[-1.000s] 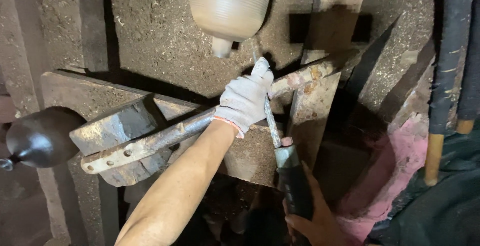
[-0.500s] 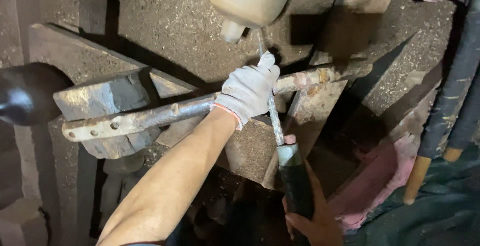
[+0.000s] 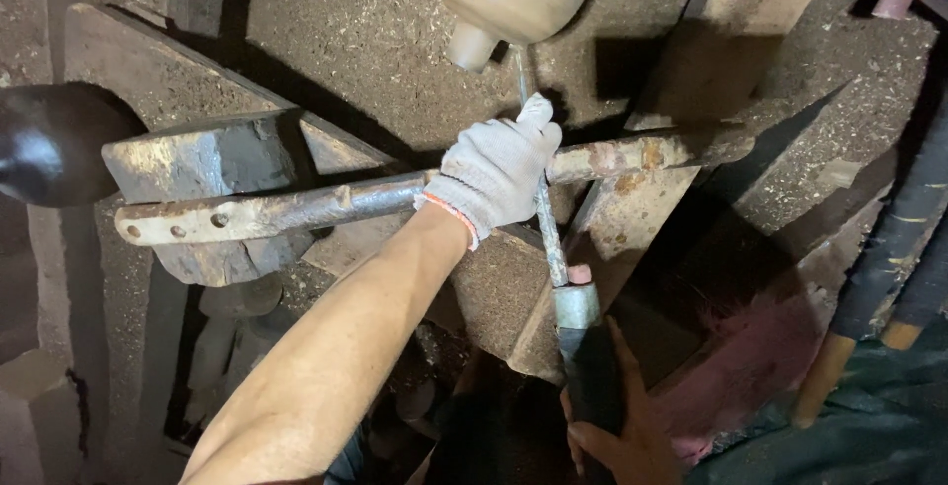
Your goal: The person applies a liquid from a small bottle to a rotating wooden cylinder on a lathe, then uses a chisel to shape the wood. The person holds the chisel with both hands and guides it along the spinning wood to remove material.
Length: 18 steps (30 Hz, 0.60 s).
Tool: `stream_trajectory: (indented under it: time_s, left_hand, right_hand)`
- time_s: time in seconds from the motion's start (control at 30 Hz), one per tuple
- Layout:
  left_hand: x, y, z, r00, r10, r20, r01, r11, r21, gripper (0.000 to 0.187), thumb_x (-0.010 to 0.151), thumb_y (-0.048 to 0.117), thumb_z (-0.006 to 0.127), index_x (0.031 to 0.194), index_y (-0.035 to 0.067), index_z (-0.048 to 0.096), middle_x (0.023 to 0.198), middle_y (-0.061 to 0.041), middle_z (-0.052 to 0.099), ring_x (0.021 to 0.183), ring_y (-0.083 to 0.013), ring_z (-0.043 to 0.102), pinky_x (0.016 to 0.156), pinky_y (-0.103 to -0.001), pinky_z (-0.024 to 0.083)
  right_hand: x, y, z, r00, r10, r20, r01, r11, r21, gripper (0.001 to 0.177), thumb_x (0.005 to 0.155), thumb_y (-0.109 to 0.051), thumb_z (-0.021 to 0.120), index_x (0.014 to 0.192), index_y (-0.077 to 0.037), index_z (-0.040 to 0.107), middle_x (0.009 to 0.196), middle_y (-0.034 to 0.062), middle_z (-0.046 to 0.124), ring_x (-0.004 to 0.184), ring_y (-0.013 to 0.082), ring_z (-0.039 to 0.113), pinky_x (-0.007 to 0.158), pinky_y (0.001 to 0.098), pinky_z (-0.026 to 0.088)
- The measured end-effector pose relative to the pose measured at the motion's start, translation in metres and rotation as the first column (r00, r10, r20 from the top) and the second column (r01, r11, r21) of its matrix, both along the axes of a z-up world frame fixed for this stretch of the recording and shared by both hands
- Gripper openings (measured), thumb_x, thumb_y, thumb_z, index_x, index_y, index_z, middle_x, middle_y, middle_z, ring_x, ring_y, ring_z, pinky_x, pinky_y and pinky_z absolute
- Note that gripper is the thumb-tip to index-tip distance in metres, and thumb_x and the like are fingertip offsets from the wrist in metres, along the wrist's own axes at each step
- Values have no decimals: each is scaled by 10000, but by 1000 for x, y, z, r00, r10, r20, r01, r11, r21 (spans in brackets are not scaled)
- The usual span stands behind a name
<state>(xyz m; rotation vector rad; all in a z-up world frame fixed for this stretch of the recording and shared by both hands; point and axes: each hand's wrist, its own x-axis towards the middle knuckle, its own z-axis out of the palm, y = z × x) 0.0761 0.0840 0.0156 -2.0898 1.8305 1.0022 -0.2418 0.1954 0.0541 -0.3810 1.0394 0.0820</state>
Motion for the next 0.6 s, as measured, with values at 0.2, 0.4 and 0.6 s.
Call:
stream_trajectory:
  time_s: [0.2, 0.4, 0.6]
  left_hand:
    - [0, -2, 2, 1000, -4, -4, 4, 1000, 9, 256, 773, 135, 683, 1007, 102, 585, 1013, -180, 595, 781, -418, 686, 665, -561, 545]
    - [0, 4, -4, 1000, -2, -2, 2, 997, -76, 208, 789, 149, 685, 969, 100, 591, 1020, -187, 595, 760, -412, 685, 639, -567, 536]
    - [-1, 3, -2, 998, 50, -30, -51, 998, -47, 199, 839, 167, 649, 1012, 104, 572, 879, -168, 632, 751, -424, 679, 653, -579, 527]
  right_hand:
    - [-1, -5, 0, 994, -103, 26, 100, 990, 96, 1218, 692, 38, 674, 1679, -291, 41, 941, 228, 635, 550, 262, 632, 495, 409, 565]
    - [-21, 4, -24, 990, 76, 116, -39, 955, -295, 1173, 708, 62, 695, 1683, -190, 94, 1087, 266, 596, 780, 304, 614, 692, 435, 510]
    - [-12, 5, -11, 996, -77, 52, 76, 997, 21, 1217, 697, 6, 693, 1682, -249, 24, 957, 216, 652, 629, 253, 652, 581, 407, 579]
